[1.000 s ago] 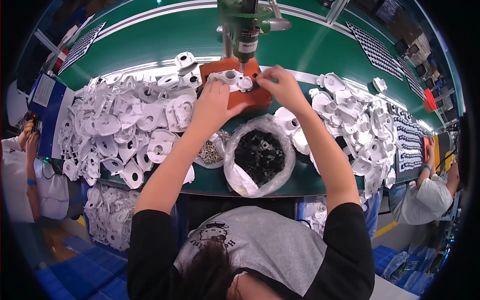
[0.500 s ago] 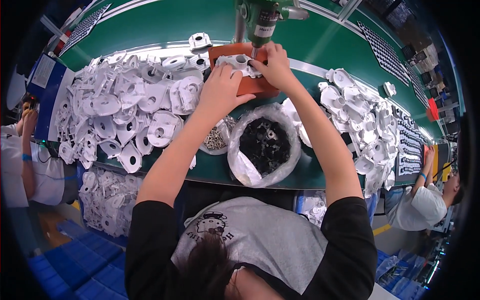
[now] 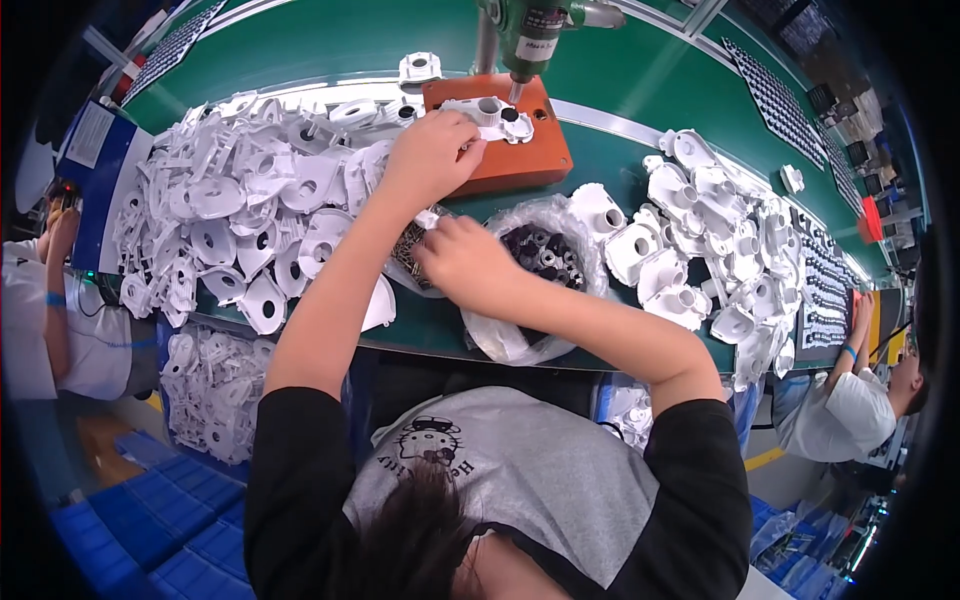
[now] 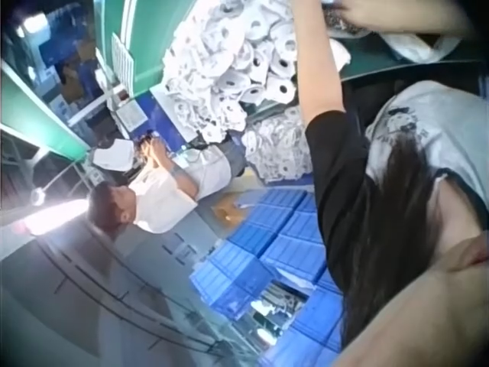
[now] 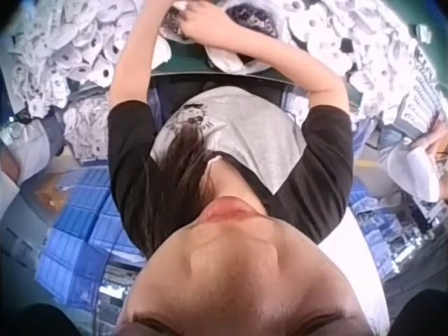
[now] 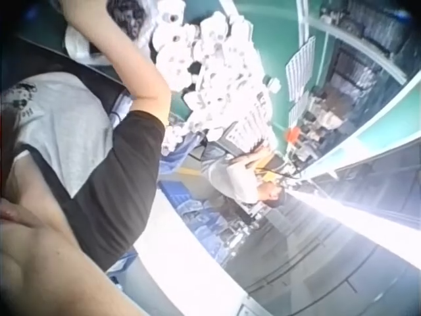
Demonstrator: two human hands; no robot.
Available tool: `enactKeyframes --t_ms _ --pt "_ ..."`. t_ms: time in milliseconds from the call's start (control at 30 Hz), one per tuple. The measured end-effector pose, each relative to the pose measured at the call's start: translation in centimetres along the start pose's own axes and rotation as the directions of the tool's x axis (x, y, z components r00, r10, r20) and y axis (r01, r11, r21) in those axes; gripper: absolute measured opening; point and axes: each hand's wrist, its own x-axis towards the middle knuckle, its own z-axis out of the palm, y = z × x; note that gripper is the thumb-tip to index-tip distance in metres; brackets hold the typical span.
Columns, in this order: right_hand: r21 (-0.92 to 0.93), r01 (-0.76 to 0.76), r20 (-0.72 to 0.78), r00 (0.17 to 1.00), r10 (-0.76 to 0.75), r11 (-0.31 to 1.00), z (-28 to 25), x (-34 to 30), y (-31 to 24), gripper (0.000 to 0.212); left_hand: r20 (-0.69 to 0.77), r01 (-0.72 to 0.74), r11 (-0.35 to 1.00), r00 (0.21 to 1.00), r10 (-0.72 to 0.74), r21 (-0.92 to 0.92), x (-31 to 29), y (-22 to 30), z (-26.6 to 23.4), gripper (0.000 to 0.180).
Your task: Manually assembling small plastic housings with internal components using a lever-operated press machine.
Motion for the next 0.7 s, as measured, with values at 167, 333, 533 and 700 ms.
enactKeyframes --t_ms 167,333,533,700 --pt "0.006 -0.039 0.062 0.997 0.038 0.999 3.3 1.0 -1.2 0.009 -0.038 0.018 1.0 0.999 -0.019 -0.007 -0.2 0.1 -0.3 0.01" --pt "0.169 -0.11 0.072 0.993 0.099 0.979 2.9 1.1 -0.5 0.01 -0.024 0.027 1.0 0.999 -0.027 -0.005 -0.1 0.1 -0.3 0.009" --pt "0.42 -0.326 0.216 0.942 0.255 0.847 0.2 1.5 0.7 0.011 -0.03 0.02 1.0 0.999 -0.02 0.0 -0.3 0.1 -0.4 0.01" --pt "0.616 -0.409 0.332 0.91 0.249 0.673 -3.9 1.0 3.2 0.014 0.007 0.049 0.999 0.999 -0.049 0.017 -0.3 0.1 -0.5 0.01"
